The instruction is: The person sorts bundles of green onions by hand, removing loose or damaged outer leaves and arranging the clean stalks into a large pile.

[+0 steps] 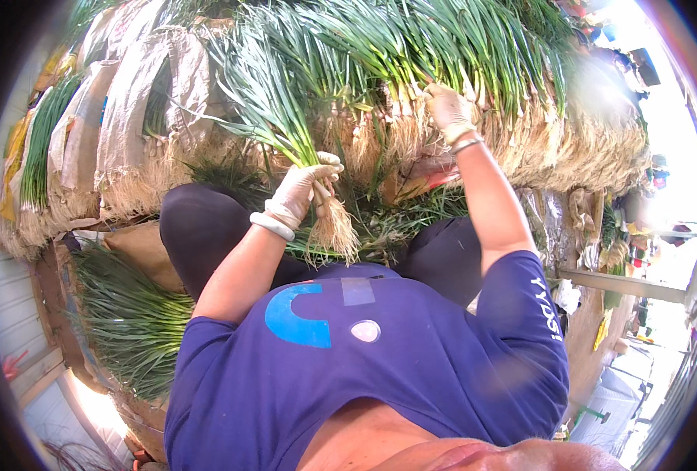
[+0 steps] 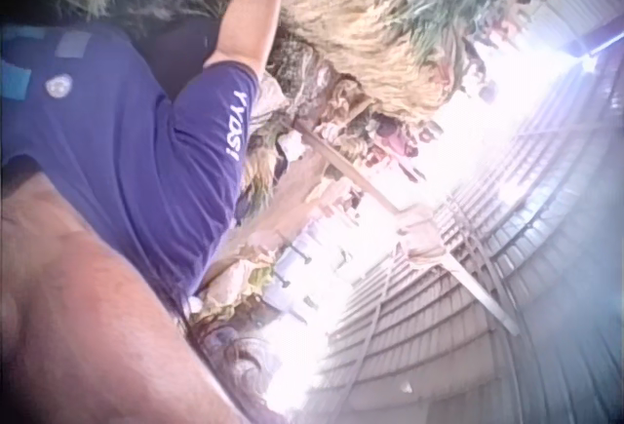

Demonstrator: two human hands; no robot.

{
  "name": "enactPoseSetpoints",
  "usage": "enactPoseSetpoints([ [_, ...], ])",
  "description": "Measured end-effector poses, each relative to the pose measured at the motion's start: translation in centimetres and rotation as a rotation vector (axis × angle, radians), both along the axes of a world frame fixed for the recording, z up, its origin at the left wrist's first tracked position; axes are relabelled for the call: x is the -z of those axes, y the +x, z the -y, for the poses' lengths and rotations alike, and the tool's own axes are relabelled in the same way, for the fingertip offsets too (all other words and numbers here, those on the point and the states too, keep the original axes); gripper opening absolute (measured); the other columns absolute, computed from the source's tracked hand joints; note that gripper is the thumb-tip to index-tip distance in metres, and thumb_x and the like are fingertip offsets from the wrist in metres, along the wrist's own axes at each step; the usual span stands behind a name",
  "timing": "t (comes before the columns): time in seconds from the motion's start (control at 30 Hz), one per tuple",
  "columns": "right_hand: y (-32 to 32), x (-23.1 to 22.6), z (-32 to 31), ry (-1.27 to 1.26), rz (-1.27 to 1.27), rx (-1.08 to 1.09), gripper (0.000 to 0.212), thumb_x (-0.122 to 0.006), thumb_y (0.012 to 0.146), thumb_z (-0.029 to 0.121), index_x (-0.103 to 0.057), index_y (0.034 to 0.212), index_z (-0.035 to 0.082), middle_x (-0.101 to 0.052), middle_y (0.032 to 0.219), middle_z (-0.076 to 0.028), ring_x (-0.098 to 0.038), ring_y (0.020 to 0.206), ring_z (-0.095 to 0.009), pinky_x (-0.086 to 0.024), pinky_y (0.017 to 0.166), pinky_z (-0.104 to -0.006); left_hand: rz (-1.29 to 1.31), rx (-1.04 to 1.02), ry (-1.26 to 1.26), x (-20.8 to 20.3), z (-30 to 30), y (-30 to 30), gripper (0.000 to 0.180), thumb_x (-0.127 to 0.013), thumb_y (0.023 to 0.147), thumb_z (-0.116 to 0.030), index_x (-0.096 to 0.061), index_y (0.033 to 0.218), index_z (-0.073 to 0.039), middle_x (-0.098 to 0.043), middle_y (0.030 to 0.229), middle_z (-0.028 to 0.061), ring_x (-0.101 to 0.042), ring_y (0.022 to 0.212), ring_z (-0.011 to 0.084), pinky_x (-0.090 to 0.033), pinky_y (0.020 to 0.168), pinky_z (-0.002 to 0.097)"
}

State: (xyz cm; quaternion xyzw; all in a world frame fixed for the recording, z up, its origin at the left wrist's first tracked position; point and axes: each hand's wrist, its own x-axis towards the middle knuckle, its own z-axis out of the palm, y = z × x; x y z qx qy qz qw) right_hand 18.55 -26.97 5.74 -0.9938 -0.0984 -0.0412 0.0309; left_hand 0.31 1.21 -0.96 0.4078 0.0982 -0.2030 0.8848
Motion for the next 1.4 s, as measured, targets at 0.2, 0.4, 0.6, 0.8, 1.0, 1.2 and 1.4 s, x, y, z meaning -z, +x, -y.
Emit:
enactPoseSetpoints([
  [0.2, 0.3, 1.1, -4.3, -0.016, -0.038, 0.204, 0.027, -0.063, 0.078, 0.031, -0.066, 0.092, 0.008, -0.065, 0.096, -0.014, -0.061, 0.093, -0.029, -0.048, 0.082, -0.0393, -0.014, 0.011, 0.006, -0.2, -0.2, 0.1, 0.015, -0.066, 0.076, -0.007, -0.060, 0.089, -0.003, -0.064, 0.078, 0.0073, -0.057, 0.056, 0.0118, -0.048, 0.049, 0.0241],
  [0.4, -8.7, -1.4, -7.2, 0.164, 0.106, -0.069, 0.026, -0.055, 0.089, 0.030, -0.049, 0.076, 0.008, -0.053, 0.073, -0.006, -0.054, 0.062, -0.013, -0.048, 0.051, -0.0230, -0.027, 0.037, 0.072, -3.2, 0.4, -0.1, 0.025, -0.072, 0.076, -0.022, -0.063, 0.095, -0.007, -0.055, 0.062, -0.0004, -0.056, 0.045, 0.0093, -0.039, 0.030, 0.0192],
  [0.6, -19.1, -0.8, -10.2, 0.512, -0.099, -0.541, 0.016, -0.066, 0.076, 0.010, -0.054, 0.086, 0.007, -0.052, 0.080, -0.008, -0.057, 0.077, -0.024, -0.049, 0.069, -0.0330, 0.139, 0.013, 0.123, -0.4, 1.4, 0.2, 0.017, -0.064, 0.081, -0.017, -0.062, 0.094, -0.004, -0.059, 0.067, -0.0004, -0.049, 0.041, 0.0056, -0.034, 0.034, 0.0155],
  [0.8, -14.9, 0.4, -9.2, 0.823, -0.171, -0.459, 0.031, -0.055, 0.089, 0.013, -0.053, 0.119, 0.006, -0.056, 0.120, -0.011, -0.052, 0.113, -0.022, -0.040, 0.096, -0.0328, -0.010, 0.045, 0.068, -0.6, 0.6, -0.6, 0.018, -0.065, 0.082, -0.014, -0.062, 0.094, -0.002, -0.063, 0.072, 0.0027, -0.057, 0.054, 0.0090, -0.043, 0.044, 0.0188],
  [1.0, -14.4, 2.2, -11.3, 1.042, -0.579, -0.362, 0.022, -0.053, 0.091, 0.009, -0.054, 0.112, 0.003, -0.061, 0.094, -0.007, -0.058, 0.091, -0.015, -0.049, 0.078, -0.0310, -0.028, 0.007, 0.019, -1.1, -0.3, -0.7, 0.013, -0.061, 0.084, -0.010, -0.061, 0.095, -0.003, -0.062, 0.073, 0.0035, -0.056, 0.056, 0.0090, -0.045, 0.050, 0.0202],
  [1.2, -11.0, 2.5, -11.9, 1.129, -0.122, -0.019, 0.010, -0.053, 0.088, 0.007, -0.059, 0.080, 0.007, -0.062, 0.079, -0.005, -0.055, 0.070, -0.015, -0.048, 0.067, -0.0272, -0.009, 0.040, -0.017, -2.0, 0.1, -1.1, 0.012, -0.060, 0.084, -0.008, -0.057, 0.093, -0.001, -0.061, 0.071, 0.0061, -0.057, 0.059, 0.0123, -0.047, 0.053, 0.0210],
  [1.4, -9.7, 3.8, -12.7, 1.082, -0.791, 0.316, 0.022, -0.054, 0.092, 0.026, -0.064, 0.096, 0.007, -0.063, 0.078, 0.000, -0.048, 0.062, -0.002, -0.041, 0.056, -0.0183, -0.058, 0.233, -0.027, -2.4, 0.1, -1.4, 0.019, -0.059, 0.085, -0.014, -0.059, 0.095, 0.002, -0.064, 0.079, 0.0116, -0.060, 0.063, 0.0153, -0.050, 0.055, 0.0242],
])
